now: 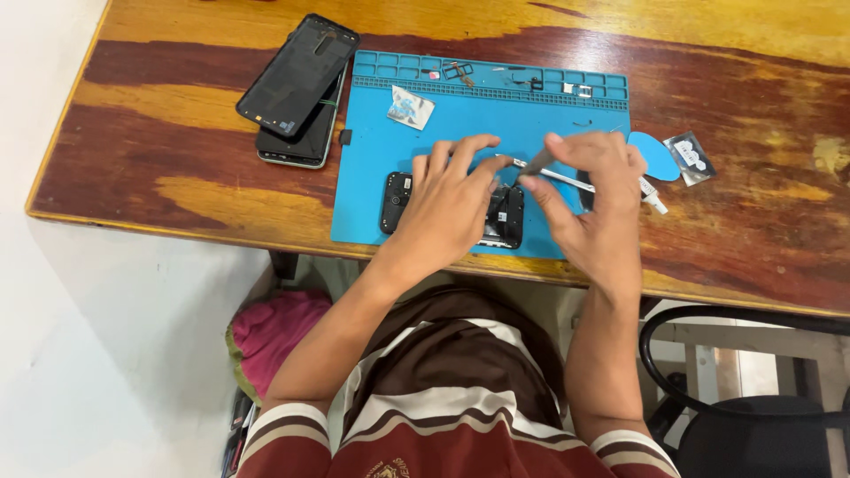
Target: The person uses a precision screwdriver to remove multiple screws from the back of a disassembled smartphone. The person then lifts the back cover and sets it aside, exposing the internal components. The person continues to remove additional screws from the interior of the device.
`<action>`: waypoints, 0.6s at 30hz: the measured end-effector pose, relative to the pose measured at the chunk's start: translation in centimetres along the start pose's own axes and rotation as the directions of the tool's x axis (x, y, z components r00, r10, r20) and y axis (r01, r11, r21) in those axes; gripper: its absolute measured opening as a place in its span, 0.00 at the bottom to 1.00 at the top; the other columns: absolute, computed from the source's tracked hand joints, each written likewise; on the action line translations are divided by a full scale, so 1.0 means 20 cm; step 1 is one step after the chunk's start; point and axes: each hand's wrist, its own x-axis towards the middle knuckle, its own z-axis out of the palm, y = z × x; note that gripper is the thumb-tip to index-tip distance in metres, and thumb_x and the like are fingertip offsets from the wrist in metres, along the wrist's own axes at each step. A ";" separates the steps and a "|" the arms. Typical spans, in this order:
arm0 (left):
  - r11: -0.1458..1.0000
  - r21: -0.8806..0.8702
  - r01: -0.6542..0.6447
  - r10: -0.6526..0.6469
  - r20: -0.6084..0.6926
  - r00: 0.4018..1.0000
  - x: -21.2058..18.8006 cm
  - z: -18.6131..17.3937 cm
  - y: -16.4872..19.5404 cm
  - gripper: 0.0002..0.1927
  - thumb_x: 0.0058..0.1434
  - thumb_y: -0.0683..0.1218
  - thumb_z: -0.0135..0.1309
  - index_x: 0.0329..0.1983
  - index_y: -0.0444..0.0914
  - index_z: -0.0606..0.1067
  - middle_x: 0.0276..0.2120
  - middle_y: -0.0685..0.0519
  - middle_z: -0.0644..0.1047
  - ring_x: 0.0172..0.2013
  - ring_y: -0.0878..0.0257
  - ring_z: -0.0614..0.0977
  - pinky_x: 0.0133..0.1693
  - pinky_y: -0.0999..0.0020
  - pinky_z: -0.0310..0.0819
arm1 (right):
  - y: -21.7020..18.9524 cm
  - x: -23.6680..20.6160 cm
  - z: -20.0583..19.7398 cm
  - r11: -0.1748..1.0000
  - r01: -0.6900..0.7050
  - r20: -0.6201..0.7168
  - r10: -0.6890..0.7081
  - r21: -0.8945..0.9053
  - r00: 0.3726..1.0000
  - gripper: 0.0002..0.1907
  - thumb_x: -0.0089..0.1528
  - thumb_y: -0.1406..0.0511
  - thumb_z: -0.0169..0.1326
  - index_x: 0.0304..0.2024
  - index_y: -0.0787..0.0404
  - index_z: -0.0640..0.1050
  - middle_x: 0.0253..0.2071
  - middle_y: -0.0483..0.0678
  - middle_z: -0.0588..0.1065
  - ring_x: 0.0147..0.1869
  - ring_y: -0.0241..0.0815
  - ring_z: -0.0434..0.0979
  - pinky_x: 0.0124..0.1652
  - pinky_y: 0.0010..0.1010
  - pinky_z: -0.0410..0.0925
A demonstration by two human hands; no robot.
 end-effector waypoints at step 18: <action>0.990 -0.082 0.113 -0.122 -0.120 0.985 0.01 0.01 0.00 0.20 0.66 0.36 0.49 0.61 0.37 0.74 0.56 0.50 0.74 0.52 0.49 0.74 0.51 0.54 0.64 | -0.03 0.03 0.06 0.986 0.034 -0.124 -0.013 0.162 0.992 0.26 0.63 0.77 0.69 0.58 0.62 0.71 0.41 0.51 0.79 0.45 0.44 0.83 0.43 0.29 0.71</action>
